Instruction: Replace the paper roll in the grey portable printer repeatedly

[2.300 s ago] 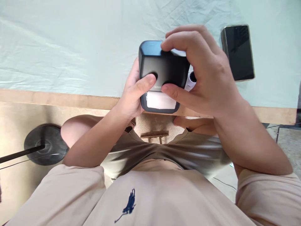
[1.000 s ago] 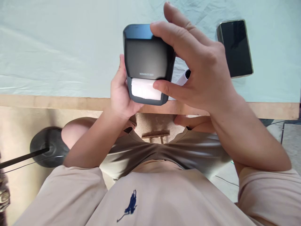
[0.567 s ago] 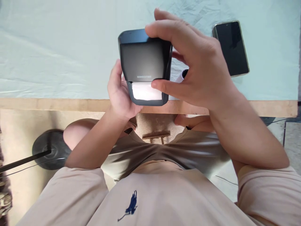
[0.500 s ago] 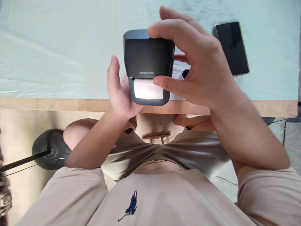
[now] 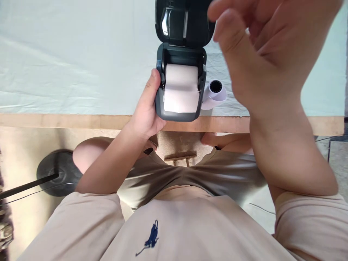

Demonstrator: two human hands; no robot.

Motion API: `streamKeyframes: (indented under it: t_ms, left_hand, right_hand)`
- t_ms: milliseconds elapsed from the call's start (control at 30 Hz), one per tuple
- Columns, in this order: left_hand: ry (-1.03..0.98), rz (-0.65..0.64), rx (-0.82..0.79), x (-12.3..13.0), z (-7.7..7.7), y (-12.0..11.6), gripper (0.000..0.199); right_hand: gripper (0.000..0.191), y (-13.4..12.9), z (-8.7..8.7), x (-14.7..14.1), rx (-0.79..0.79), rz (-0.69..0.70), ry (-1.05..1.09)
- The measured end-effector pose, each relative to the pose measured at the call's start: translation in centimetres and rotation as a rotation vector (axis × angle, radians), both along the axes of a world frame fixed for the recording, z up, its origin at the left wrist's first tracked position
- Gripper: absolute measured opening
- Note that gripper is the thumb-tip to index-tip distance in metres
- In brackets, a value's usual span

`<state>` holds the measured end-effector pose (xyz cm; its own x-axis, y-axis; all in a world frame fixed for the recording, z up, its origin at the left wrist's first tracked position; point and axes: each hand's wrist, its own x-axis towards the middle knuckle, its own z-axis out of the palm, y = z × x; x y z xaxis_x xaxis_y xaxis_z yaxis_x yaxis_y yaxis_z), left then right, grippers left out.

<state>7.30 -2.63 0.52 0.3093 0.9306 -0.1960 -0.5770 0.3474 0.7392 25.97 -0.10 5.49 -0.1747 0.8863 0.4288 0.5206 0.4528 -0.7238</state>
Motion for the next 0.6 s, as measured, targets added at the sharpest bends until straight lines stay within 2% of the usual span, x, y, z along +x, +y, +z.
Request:
streamKeyframes:
  t_ms: [67,100,200,300,400,467,600]
  left_hand:
    - [0.013,-0.017,-0.003,0.1,0.1,0.0,0.052]
    - [0.015,-0.017,-0.001,0.2,0.2,0.0,0.052]
    - [0.025,0.013,-0.012,0.3,0.0,-0.1,0.048]
    - [0.062,0.011,-0.046,0.1,-0.4,-0.3,0.038]
    - [0.055,-0.011,-0.024,-0.1,-0.7,-0.5,0.033]
    - [0.031,-0.02,-0.01,0.0,-0.6,-0.5,0.037]
    - [-0.035,0.024,0.004,0.0,-0.5,-0.1,0.043]
  right_hand:
    - [0.023,-0.1,0.1,0.1,0.193,0.089,-0.103]
    - [0.026,-0.1,0.0,0.2,0.226,0.114,-0.209]
    - [0.036,-0.1,-0.4,0.3,0.124,0.091,-0.601]
    - [0.038,0.0,-1.2,0.1,0.09,-0.002,-0.726]
    - [0.043,0.1,-1.2,0.0,0.073,-0.022,-0.712]
    - [0.05,-0.2,-0.4,0.1,0.033,0.047,-0.621]
    - [0.047,-1.1,2.1,1.1,-0.041,0.126,-0.209]
